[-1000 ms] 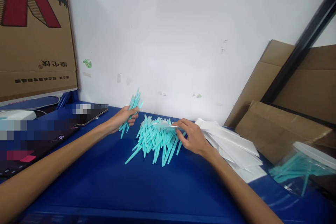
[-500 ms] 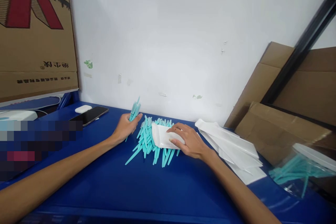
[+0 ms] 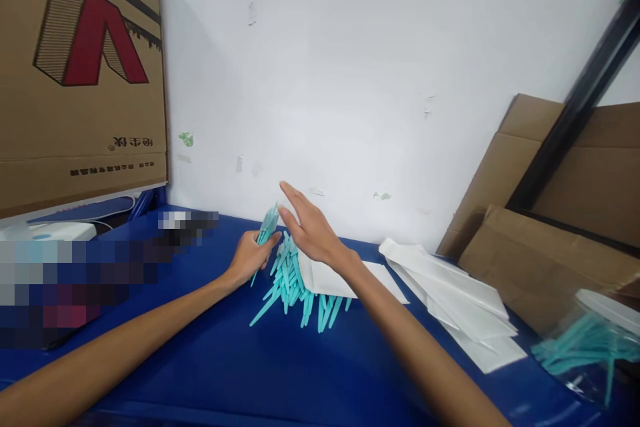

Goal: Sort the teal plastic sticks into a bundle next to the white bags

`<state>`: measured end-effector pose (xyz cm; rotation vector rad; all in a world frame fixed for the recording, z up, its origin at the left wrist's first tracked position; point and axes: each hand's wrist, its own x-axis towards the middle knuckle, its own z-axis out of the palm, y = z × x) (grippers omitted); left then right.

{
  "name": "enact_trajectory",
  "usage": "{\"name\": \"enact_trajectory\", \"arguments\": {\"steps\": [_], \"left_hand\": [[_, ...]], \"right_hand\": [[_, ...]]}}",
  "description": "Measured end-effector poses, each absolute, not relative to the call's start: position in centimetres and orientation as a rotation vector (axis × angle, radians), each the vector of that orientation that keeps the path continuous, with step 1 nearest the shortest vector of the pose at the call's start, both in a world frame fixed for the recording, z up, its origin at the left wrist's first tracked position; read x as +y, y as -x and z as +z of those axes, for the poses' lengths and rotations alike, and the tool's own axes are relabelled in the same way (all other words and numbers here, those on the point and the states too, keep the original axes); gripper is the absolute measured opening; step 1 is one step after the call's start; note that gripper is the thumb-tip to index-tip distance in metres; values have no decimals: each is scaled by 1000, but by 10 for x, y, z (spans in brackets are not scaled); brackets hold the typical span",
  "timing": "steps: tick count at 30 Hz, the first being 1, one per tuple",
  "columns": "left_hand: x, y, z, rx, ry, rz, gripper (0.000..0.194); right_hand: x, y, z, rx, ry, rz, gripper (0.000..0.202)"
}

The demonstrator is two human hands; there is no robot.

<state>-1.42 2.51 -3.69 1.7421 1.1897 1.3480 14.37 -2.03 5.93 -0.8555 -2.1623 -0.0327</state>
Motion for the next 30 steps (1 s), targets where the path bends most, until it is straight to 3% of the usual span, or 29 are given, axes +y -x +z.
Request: {"name": "enact_trajectory", "arguments": {"steps": [3,9,20,25,30], "left_hand": [[28,15,-38,1163,-1716,1410,52],[30,17,-33,1093,-1697,1538,45],[31,18,-38,1330,-1739,1447,37],[23,19,-28,1321,-1826,1424,43],[21,18,-25,1275,-1882,1430,42]], "right_hand": [[-6,-120,56,-2185,919,-24,56],[-10,-110,50,-2190,908,44,44],[-8,-107,43,-2147,942,6,45],[-8,-106,45,-2031,902,206,48],[-10,-103,49,-1940,772,547,37]]}}
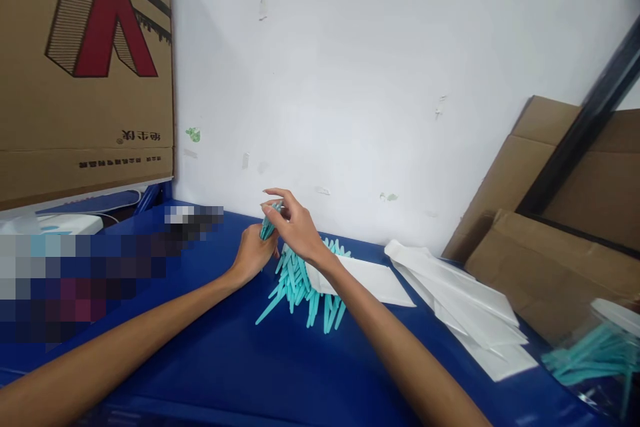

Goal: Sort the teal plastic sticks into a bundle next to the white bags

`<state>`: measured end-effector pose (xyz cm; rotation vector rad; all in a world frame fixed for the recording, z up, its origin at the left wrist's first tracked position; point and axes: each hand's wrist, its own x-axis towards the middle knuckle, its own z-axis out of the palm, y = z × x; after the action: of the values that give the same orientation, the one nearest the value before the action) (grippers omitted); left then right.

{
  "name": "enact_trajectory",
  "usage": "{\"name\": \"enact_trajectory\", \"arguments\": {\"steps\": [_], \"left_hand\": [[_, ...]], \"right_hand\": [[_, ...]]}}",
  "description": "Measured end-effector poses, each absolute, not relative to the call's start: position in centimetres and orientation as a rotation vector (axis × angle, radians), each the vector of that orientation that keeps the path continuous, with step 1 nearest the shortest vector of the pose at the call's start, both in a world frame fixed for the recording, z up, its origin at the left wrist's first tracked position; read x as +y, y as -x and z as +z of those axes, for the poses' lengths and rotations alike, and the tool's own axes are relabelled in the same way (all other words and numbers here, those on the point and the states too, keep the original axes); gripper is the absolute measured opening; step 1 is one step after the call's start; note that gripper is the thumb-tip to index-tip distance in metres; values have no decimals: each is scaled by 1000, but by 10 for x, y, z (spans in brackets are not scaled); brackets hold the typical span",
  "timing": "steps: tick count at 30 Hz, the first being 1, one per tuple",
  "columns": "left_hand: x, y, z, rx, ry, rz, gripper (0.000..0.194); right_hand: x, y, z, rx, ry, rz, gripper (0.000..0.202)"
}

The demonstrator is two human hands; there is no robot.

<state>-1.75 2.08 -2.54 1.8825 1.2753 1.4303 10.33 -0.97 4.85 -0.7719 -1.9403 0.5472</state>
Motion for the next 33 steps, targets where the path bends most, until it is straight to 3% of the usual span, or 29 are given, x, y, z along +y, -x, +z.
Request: {"name": "enact_trajectory", "arguments": {"steps": [6,13,18,24,28,33], "left_hand": [[25,15,-34,1256,-1816,1385,28],[33,10,-41,1198,-1792,1209,45],[24,13,-26,1151,-1846,1233,54],[22,20,-8,1244,-1764,1325,53],[24,24,-8,1262,-1759,1319,51],[18,23,-5,1243,-1797,1228,50]], "right_hand": [[-13,-100,49,-1998,849,465,26],[1,-112,41,-2035,944,412,31],[-6,-123,62,-2070,903,266,44],[-38,-203,83,-2291,1096,107,44],[-48,-285,59,-2500,1369,430,83],[-48,-321,18,-2447,1517,697,105]]}}
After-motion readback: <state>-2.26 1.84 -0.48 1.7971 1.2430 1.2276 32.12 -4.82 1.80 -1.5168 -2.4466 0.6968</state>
